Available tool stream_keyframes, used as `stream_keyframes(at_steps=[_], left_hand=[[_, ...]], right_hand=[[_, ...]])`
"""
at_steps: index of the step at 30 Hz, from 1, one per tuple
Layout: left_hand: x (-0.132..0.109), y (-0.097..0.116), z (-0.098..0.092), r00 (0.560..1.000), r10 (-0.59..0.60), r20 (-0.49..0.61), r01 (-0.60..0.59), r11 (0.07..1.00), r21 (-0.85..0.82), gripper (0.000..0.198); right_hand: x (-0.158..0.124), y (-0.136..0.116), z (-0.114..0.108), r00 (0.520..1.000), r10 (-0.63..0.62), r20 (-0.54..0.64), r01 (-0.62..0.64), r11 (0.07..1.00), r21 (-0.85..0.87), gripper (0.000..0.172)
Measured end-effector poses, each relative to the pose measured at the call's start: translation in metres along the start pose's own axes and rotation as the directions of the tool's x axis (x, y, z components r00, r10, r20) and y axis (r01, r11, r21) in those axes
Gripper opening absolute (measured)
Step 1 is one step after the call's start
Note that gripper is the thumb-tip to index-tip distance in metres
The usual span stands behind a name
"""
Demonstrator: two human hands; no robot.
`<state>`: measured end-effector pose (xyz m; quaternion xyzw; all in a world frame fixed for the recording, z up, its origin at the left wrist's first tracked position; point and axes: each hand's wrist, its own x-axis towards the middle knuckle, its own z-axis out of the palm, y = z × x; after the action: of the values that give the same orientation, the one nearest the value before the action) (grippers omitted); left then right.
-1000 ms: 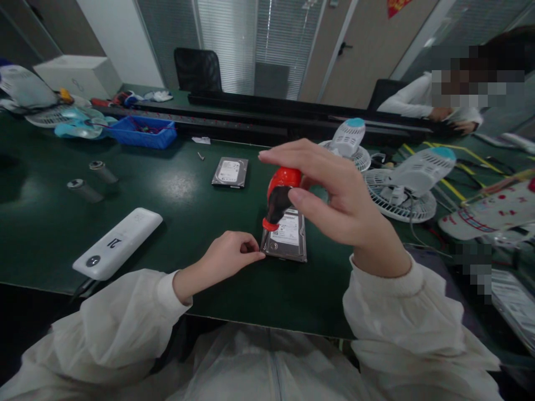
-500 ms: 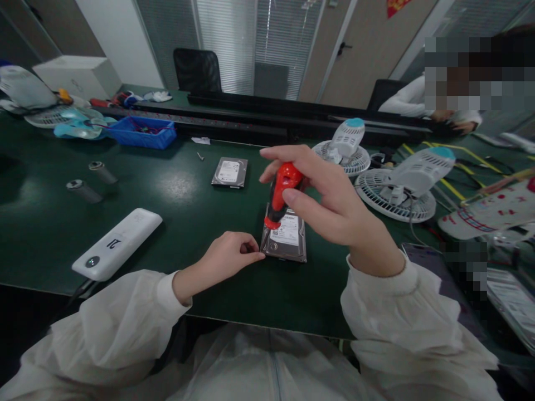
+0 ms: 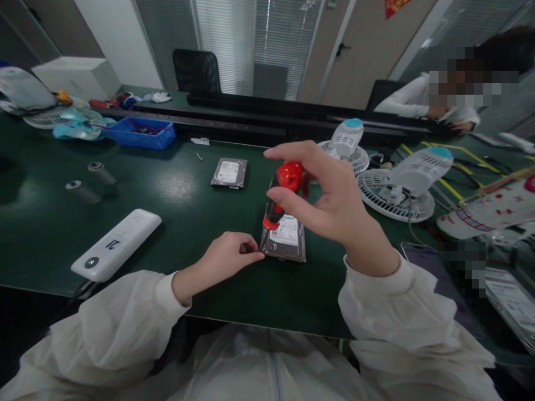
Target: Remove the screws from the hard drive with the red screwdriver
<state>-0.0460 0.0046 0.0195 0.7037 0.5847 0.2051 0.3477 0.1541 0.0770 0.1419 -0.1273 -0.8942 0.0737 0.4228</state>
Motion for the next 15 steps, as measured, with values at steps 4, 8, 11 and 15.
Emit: stream_keyframes(at_steps=[4,8,11,15], left_hand=[[-0.0003,-0.0006,0.0003,1.000,0.013,-0.003,-0.013,1.000,-0.004,0.024],[0.0000,0.0002,-0.0003,1.000,0.007,0.004,-0.007,1.000,-0.005,0.025],[0.0001,-0.0004,-0.0005,1.000,0.002,0.008,-0.002,1.000,-0.004,0.026],[0.0003,-0.0017,-0.0003,1.000,0.006,0.018,-0.006,1.000,-0.011,0.027]], right_hand=[[0.0001,0.0066,0.0005,0.999,-0.054,-0.002,0.054,0.997,-0.049,0.031],[-0.0026,0.0090,-0.0046,0.995,-0.054,0.078,0.051,0.998,0.046,0.041],[-0.0038,0.0063,-0.0051,0.996,-0.018,0.090,0.011,0.997,0.071,0.045],[-0.0024,0.0029,-0.0025,0.997,0.024,0.067,-0.022,0.999,-0.026,0.038]])
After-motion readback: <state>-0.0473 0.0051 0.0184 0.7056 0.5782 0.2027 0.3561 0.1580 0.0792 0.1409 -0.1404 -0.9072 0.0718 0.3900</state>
